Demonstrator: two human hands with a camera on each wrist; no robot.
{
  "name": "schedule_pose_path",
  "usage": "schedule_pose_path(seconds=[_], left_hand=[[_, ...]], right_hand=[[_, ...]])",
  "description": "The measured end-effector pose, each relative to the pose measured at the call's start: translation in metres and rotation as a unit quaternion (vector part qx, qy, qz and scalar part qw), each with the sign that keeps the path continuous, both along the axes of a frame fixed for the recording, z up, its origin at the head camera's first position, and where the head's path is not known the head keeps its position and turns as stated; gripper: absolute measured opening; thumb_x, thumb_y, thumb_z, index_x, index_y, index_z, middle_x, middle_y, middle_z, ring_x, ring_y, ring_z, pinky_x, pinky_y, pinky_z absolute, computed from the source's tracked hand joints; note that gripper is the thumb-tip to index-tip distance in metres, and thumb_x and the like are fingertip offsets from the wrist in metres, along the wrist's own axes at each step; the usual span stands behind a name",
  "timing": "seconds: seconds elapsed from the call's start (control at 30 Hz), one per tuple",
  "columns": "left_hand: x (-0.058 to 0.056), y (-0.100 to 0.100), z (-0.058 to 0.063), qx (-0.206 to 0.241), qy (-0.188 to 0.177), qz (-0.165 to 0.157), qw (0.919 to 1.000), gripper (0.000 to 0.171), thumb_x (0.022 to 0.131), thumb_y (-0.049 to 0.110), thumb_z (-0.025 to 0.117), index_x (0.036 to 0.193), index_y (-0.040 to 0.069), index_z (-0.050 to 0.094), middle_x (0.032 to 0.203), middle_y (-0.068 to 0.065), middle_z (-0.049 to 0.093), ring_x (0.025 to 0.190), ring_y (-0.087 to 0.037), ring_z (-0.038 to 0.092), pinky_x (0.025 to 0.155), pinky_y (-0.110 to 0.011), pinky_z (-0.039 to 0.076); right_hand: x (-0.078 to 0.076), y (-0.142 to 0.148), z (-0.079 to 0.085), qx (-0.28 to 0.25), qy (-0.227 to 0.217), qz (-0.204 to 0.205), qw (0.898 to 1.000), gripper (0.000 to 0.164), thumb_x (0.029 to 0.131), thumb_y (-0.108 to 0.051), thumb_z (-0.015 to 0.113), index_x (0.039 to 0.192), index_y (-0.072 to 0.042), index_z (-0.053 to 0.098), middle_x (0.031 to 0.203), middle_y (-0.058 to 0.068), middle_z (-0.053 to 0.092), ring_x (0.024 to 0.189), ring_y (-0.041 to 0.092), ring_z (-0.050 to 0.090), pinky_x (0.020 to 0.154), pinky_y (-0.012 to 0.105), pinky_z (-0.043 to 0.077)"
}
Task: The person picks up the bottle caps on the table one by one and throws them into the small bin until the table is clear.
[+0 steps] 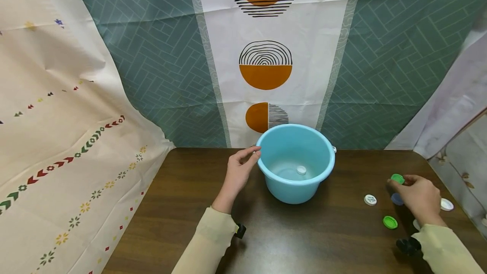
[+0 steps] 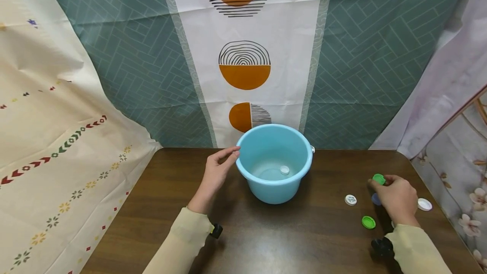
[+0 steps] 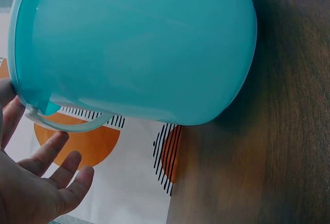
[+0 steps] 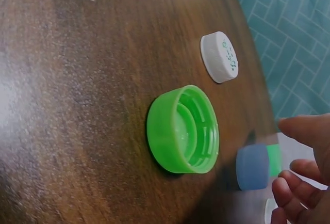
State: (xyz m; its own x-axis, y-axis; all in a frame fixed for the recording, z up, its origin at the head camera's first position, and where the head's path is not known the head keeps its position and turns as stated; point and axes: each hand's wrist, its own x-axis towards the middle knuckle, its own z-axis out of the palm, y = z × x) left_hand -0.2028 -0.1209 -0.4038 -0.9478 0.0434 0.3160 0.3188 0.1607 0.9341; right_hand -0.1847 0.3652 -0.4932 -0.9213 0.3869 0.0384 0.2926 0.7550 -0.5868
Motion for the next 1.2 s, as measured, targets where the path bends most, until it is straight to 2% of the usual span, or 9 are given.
schedule_pose_path(seconds=[0.23,0.5,0.57,0.7,0.93,1.07,1.2], left_hand=[[0.000,0.001,0.001,-0.004,0.002,-0.003,1.0000,0.028,0.094,0.018,0.068,0.118,0.003,0.071,0.126,-0.009,0.064,0.119,-0.021,0.054,0.079,-0.033,0.049],[0.001,0.001,0.002,-0.002,0.001,-0.004,1.0000,0.028,0.094,0.017,0.067,0.118,0.003,0.071,0.126,-0.009,0.064,0.119,-0.023,0.054,0.069,-0.028,0.045],[0.001,0.002,0.003,-0.004,0.001,-0.004,1.0000,0.028,0.094,0.018,0.067,0.118,0.003,0.071,0.126,-0.009,0.064,0.119,-0.023,0.054,0.072,-0.029,0.046],[0.001,0.002,0.003,-0.003,-0.002,-0.005,1.0000,0.029,0.094,0.018,0.067,0.118,0.002,0.071,0.127,-0.009,0.064,0.121,-0.023,0.053,0.085,-0.035,0.048],[0.001,0.002,0.003,0.005,-0.002,-0.002,1.0000,0.028,0.094,0.016,0.068,0.118,0.002,0.071,0.127,-0.010,0.064,0.122,-0.023,0.052,0.091,-0.042,0.047],[0.001,0.003,0.002,0.010,0.000,-0.002,0.9999,0.028,0.094,0.015,0.067,0.118,0.001,0.070,0.127,-0.011,0.064,0.123,-0.023,0.052,0.094,-0.044,0.045],[0.001,0.003,0.002,0.010,0.001,-0.003,0.9999,0.028,0.094,0.015,0.067,0.118,0.001,0.070,0.126,-0.011,0.064,0.122,-0.023,0.053,0.092,-0.042,0.047]], right_hand=[[-0.005,0.000,-0.005,-0.005,-0.040,-0.009,0.999,0.087,0.084,-0.060,0.067,0.126,0.015,0.052,0.126,0.036,0.052,0.104,0.055,0.047,0.071,0.055,0.044],[-0.010,0.003,-0.008,-0.008,-0.058,-0.019,0.998,0.091,0.085,-0.059,0.065,0.133,0.016,0.045,0.126,0.033,0.053,0.107,0.056,0.045,0.074,0.056,0.043],[-0.011,0.004,-0.008,-0.011,-0.066,-0.021,0.998,0.092,0.085,-0.060,0.065,0.134,0.015,0.044,0.129,0.035,0.050,0.108,0.056,0.044,0.075,0.057,0.043],[-0.012,0.007,-0.010,-0.011,-0.078,-0.018,0.997,0.092,0.084,-0.063,0.064,0.133,0.013,0.046,0.132,0.037,0.045,0.106,0.057,0.044,0.072,0.055,0.043],[-0.014,0.011,-0.014,-0.003,-0.060,0.001,0.998,0.085,0.085,-0.062,0.063,0.130,0.008,0.053,0.132,0.038,0.045,0.104,0.058,0.046,0.069,0.054,0.043],[-0.015,0.008,-0.017,0.007,-0.032,0.036,0.999,0.074,0.087,-0.058,0.064,0.126,0.006,0.059,0.129,0.040,0.046,0.104,0.058,0.046,0.072,0.057,0.042],[-0.017,0.005,-0.019,0.008,-0.016,0.069,0.997,0.069,0.090,-0.053,0.064,0.124,0.007,0.058,0.127,0.041,0.047,0.105,0.058,0.046,0.077,0.062,0.041]])
